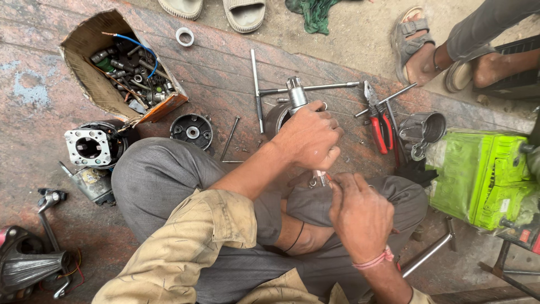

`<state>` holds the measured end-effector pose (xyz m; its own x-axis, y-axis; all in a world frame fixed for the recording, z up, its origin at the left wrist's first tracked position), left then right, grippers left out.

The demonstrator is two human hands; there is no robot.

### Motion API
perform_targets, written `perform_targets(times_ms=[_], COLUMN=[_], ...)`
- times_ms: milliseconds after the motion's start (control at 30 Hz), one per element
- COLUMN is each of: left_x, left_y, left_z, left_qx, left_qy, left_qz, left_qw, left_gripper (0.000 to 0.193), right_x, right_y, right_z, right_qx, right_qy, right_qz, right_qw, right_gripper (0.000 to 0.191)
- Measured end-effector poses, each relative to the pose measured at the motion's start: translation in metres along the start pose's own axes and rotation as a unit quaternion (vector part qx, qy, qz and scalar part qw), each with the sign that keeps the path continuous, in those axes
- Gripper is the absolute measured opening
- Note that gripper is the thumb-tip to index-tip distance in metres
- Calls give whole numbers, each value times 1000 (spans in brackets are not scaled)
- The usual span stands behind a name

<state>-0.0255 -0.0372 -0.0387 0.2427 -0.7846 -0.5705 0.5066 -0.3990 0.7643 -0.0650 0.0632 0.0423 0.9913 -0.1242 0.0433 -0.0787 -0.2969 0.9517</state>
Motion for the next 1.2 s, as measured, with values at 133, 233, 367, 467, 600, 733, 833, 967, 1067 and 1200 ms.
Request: perform_targets(times_ms=[133, 233, 367, 467, 600, 733, 833, 967, 1067, 1200], left_x=[1, 0, 1, 2, 1, 2, 1, 0, 1, 0], left_y=[-3, -5, -4, -4, 0, -3, -1, -3, -2, 2], left_z=[1, 0, 2, 1, 0, 1, 1, 2, 2, 0], left_qx=[8, 18, 12, 15, 0, 22, 7, 14, 13, 5], left_qy=[6, 0, 4, 6, 0, 4, 3, 1, 3, -10], left_qz=[-3, -4, -8, -6, -11, -9, -8, -1, -1, -10], left_qw=[1000, 1000, 1000, 1000, 1000, 1000, 1000, 1000, 1000, 1000], left_gripper=[30, 31, 30, 29, 30, 30, 29, 31, 30, 28], right_x=[1, 0, -1, 1, 2, -1, -5, -10, -9, -5], right_y=[-7, -11, -14, -12, -13, -14, -19, -32, -30, -15], right_z=[-2, -6, -7, -5, 0, -2, -8, -10, -9, -2], right_qx=[2, -11, -31, -46, -35, -61, -99, -123, -133, -94], right_qy=[-9, -13, -22, -7, -8, -6, 8, -4, -12, 10], right_qz=[-8, 10, 17, 27, 22, 52, 101, 147, 139, 134], right_qw=[1000, 1000, 999, 999, 999, 997, 990, 982, 981, 986], right_gripper=[11, 10, 10, 11, 10, 9, 8, 8, 9, 7])
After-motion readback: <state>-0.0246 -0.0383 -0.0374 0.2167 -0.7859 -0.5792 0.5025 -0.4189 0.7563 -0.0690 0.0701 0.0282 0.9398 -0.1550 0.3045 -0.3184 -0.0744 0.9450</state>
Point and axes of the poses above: each hand's wrist, its own z-axis towards the middle knuckle, its own y-axis out of the back of the hand, x = y × z, the point moved 8 cm from there along z, towards the middle knuckle, and after that the axes turned 11 degrees about x, right-handed, at the moved point
